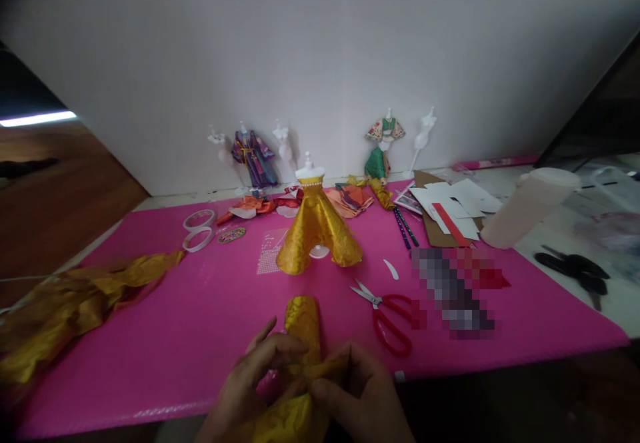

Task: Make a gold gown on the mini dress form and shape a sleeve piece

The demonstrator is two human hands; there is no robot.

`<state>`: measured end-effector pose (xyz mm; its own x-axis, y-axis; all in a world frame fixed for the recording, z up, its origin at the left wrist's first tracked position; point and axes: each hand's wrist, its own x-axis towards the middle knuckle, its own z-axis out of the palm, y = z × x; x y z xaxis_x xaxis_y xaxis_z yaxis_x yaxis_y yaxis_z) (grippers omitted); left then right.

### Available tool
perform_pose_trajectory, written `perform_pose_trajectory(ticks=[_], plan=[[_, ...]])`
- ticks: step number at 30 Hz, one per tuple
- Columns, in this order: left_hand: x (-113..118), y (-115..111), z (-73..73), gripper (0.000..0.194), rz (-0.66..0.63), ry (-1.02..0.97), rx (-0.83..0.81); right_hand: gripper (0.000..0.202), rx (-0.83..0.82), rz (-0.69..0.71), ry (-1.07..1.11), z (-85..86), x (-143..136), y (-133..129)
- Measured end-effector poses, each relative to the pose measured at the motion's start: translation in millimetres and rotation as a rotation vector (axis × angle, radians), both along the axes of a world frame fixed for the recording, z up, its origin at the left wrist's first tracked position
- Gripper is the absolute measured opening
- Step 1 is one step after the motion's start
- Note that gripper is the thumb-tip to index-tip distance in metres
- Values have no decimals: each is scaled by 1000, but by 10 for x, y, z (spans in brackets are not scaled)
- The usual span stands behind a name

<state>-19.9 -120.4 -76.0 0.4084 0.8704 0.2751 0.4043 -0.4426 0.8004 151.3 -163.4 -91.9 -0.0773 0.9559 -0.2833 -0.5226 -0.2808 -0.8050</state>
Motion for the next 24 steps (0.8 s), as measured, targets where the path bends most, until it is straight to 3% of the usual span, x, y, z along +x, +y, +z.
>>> perform_pose_trajectory(ticks=[7,15,21,24], plan=[[-8,72,-151,23,-90,15,130,42,-38,-76,-170,139,-5,-4],[30,56,132,23,-121,66,54,41,55,-130,-251,131,-54,12],[82,-1,138,16,-55,-24,-79,36,105,-100,-252,44,4,28],[71,-3,118,23,-84,-2,-62,31,125,-73,-257,59,44,31]])
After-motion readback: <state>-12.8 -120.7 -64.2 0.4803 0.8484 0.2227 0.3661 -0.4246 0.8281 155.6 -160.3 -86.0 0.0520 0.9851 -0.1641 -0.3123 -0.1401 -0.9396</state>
